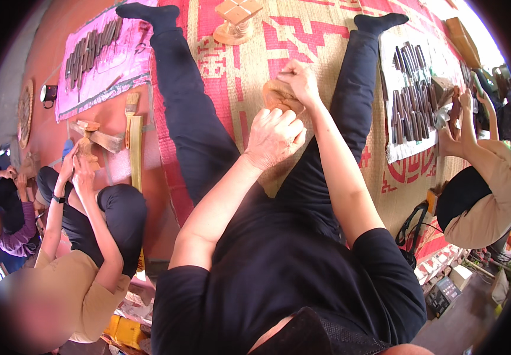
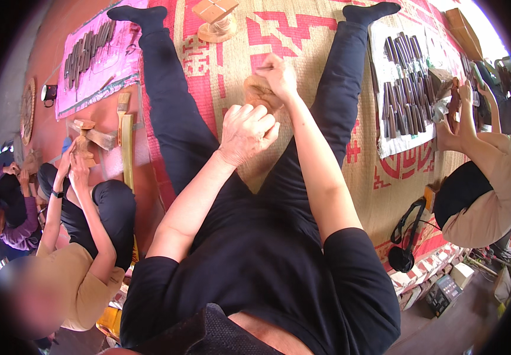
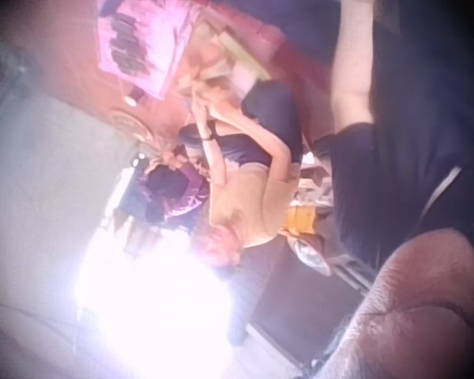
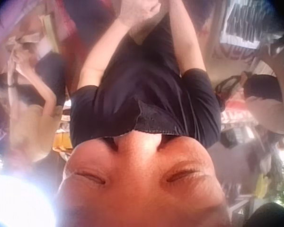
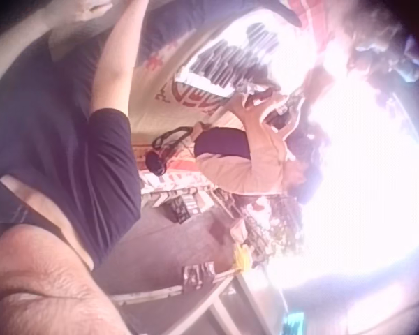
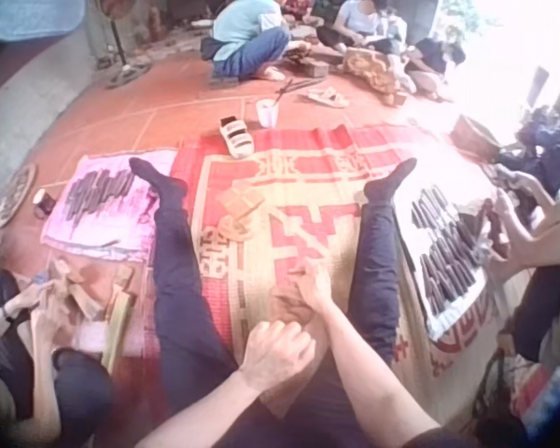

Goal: The person sits on a mat and assembles small wooden blocks into a cube-like structure. They repeatedly pick up blocks, fit them together, and adjust the assembly with both hands.

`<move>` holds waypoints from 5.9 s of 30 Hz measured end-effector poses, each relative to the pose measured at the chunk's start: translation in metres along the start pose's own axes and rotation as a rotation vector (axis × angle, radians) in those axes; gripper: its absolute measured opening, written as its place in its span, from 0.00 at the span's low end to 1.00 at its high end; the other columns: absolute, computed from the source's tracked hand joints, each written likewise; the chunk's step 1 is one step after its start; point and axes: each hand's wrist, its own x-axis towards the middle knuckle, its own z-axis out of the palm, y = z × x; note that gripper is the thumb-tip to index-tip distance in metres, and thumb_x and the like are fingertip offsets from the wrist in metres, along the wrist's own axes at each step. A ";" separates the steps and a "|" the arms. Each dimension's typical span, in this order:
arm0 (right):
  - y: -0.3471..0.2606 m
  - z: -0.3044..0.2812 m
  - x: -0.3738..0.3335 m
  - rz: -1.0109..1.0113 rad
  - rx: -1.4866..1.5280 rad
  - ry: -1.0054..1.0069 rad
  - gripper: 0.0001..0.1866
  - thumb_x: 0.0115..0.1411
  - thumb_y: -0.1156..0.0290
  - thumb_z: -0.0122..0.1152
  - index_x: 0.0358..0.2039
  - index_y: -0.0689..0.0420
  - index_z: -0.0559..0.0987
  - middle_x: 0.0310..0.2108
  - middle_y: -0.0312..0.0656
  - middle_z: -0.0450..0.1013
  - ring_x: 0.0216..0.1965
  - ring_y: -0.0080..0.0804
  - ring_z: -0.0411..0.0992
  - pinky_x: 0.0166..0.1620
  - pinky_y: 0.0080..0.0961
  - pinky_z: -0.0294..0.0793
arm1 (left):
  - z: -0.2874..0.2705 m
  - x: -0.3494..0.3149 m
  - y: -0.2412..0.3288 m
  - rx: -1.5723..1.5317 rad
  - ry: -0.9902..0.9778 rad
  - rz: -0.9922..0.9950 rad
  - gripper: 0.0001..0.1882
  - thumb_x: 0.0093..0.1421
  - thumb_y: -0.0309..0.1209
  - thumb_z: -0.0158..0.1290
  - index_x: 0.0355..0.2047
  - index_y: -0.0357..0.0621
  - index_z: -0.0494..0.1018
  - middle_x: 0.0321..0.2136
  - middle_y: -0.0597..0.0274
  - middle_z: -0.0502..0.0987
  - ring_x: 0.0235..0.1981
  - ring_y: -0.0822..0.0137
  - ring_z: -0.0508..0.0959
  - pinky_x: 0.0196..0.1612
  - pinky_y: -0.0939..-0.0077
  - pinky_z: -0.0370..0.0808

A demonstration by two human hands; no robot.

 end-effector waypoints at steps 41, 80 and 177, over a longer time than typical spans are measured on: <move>-0.033 0.021 0.003 -0.112 -0.387 -0.235 0.13 0.49 0.63 0.70 0.28 0.56 0.77 0.27 0.47 0.78 0.33 0.46 0.77 0.39 0.40 0.73 | -0.002 0.001 0.000 0.015 0.018 -0.015 0.09 0.51 0.36 0.59 0.20 0.50 0.71 0.23 0.67 0.70 0.25 0.67 0.71 0.33 0.69 0.65; -0.017 0.008 0.003 -0.006 -0.450 0.014 0.12 0.53 0.63 0.66 0.30 0.56 0.76 0.29 0.50 0.77 0.33 0.50 0.76 0.39 0.42 0.71 | -0.001 0.011 -0.005 -0.027 -0.002 -0.024 0.10 0.51 0.36 0.59 0.19 0.50 0.72 0.21 0.68 0.69 0.25 0.67 0.71 0.32 0.68 0.65; 0.039 -0.016 -0.047 0.416 0.757 0.131 0.06 0.63 0.69 0.59 0.32 0.57 0.76 0.22 0.33 0.72 0.19 0.20 0.68 0.22 0.20 0.65 | -0.009 0.048 -0.097 -0.235 0.357 -0.769 0.17 0.64 0.47 0.48 0.38 0.49 0.76 0.43 0.54 0.73 0.45 0.52 0.72 0.52 0.59 0.66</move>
